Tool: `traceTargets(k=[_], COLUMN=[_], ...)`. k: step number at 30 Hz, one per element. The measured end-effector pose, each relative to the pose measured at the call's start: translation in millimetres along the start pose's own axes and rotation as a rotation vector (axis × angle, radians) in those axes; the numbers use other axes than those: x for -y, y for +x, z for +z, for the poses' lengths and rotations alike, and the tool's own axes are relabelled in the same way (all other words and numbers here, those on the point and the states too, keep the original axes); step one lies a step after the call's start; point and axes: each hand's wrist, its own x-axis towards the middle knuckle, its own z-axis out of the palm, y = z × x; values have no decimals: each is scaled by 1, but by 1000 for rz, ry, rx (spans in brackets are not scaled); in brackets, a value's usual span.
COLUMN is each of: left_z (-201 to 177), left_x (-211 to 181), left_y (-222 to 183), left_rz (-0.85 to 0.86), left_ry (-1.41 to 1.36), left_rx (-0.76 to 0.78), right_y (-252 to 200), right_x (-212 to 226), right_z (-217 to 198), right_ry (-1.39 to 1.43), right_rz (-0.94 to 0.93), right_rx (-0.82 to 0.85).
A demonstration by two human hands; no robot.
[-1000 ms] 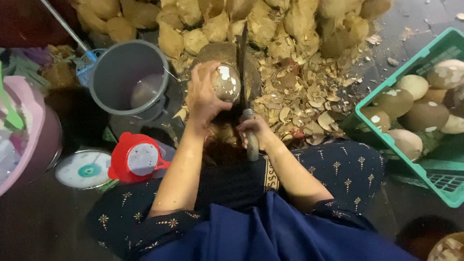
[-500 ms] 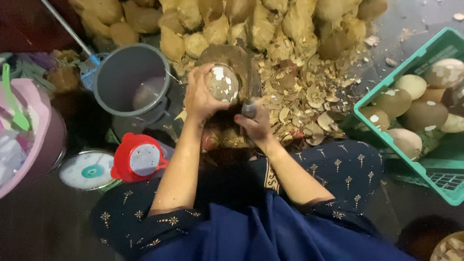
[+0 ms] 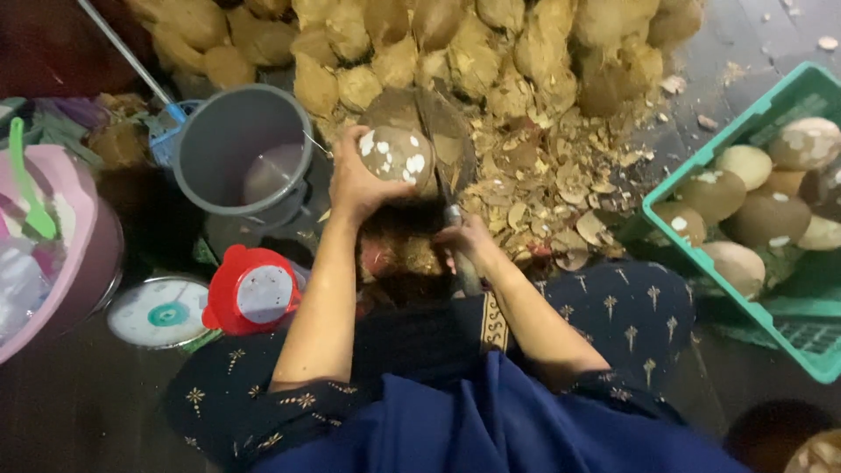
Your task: The person sits on the floor and uses a long knife to peel the husk off a coconut. They rotate the coconut with their left hand while striking and scraping away the husk with the knife in their right hand. Piles of husks and other coconuts are visible nearby.
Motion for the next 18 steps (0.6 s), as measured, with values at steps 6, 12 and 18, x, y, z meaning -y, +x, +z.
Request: traceTargets(k=[6,12,18], left_z=[2,8,23], left_x=[-43,-58,-24], left_y=[-24,-29,-13], left_rz=[-67,-165,-65], left_ry=[103,158,137], left_rx=[19,-20,-69], right_y=[-77,-48,-32], right_x=[77,24,29], right_z=[46,32,35], right_ry=[-193,-419,112], right_rz=[-714,-679,-150], right_rx=[23,-169,46])
